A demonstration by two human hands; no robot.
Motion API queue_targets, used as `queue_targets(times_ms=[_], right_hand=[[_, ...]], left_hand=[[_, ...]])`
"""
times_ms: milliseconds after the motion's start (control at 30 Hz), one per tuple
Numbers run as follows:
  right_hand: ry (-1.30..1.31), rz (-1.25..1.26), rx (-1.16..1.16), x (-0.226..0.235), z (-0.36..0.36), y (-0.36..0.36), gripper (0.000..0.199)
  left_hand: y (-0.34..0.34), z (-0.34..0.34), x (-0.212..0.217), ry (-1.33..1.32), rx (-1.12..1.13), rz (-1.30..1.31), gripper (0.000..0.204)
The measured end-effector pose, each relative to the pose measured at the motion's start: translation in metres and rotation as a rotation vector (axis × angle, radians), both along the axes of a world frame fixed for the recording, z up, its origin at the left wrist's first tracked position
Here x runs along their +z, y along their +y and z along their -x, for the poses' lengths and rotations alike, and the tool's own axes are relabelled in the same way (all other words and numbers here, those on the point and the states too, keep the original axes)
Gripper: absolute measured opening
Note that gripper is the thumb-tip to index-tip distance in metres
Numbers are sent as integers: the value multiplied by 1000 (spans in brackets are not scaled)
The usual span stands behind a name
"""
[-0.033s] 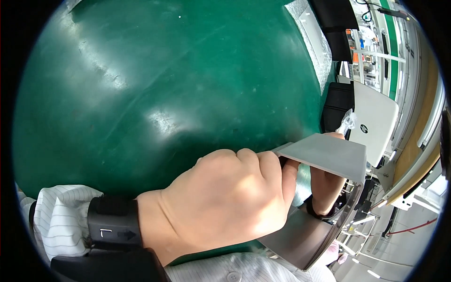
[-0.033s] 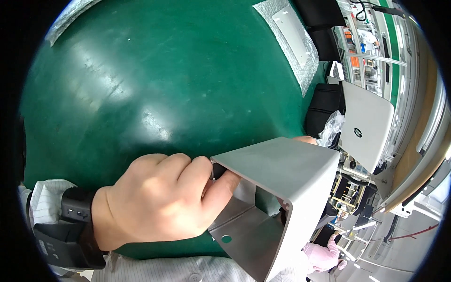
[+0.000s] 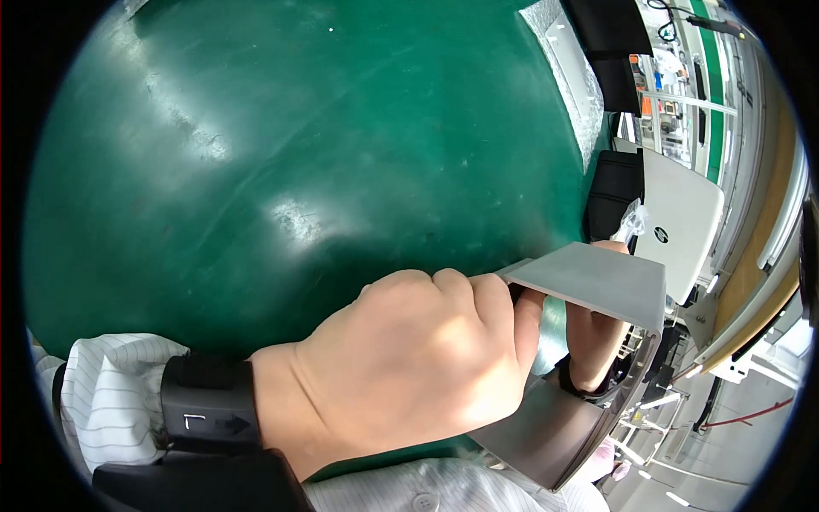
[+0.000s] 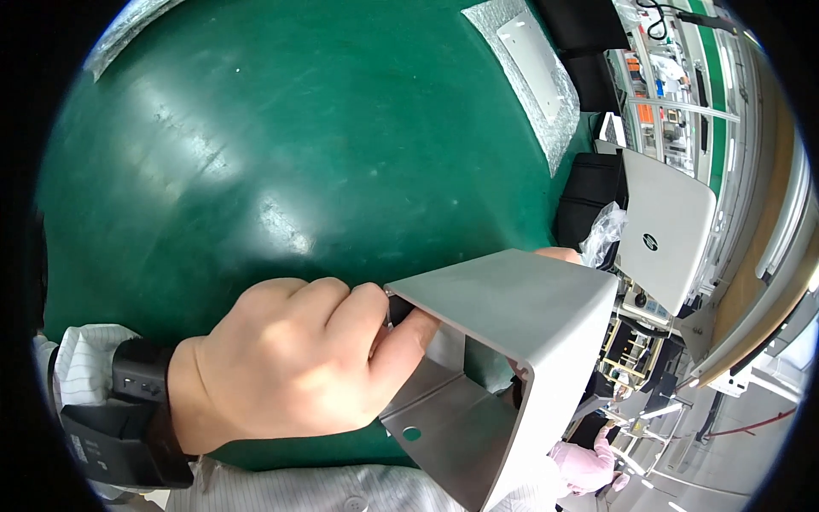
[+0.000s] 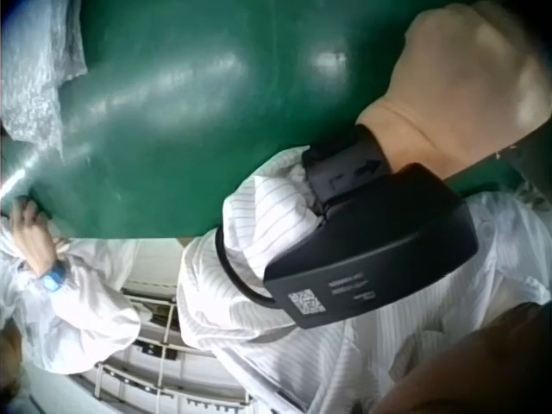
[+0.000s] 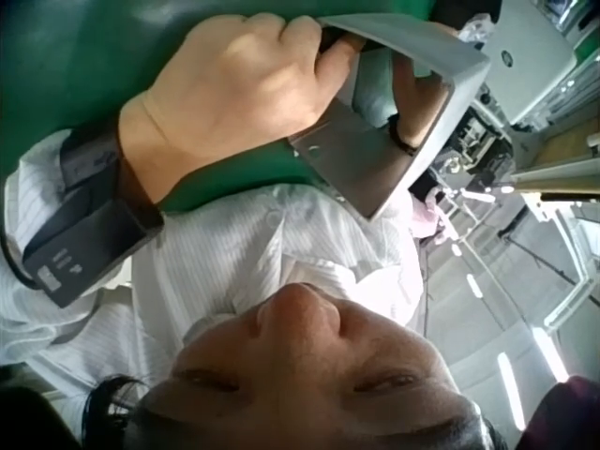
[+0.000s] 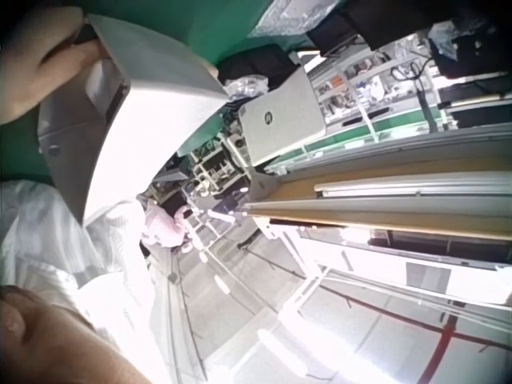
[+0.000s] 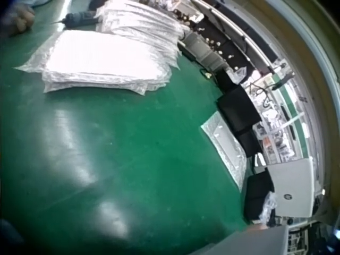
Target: The person attaches two black strips to the inside of a metal housing by hand, then places the housing into a cardboard box and wraps it in a white bag.
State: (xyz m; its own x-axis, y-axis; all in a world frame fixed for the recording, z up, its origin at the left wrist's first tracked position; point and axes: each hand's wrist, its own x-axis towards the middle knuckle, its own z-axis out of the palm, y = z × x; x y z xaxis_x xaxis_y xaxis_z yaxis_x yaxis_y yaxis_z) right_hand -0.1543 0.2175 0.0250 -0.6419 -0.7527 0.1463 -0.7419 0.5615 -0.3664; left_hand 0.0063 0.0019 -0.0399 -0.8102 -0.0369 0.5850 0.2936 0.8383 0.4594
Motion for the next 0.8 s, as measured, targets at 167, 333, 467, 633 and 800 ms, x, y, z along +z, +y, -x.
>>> queue_targets(times_ms=[167,333,467,633,800], right_hand=[[20,287,-166,-6,-4,18,15],[67,117,32,0,-8,25,14],[20,98,196,-6,-5,17,13],[263,128,199,-23,6,22,11],[-162,329,-258,-15,61,152,20]], left_hand=[[2,1,-1,17,21,-14,27],[2,2,-5,34,9,-28,28],[1,1,-1,16,3,-11,28],[0,-1,-2,-8,12,-18,28],[-4,0,0,46,0,-30,28]])
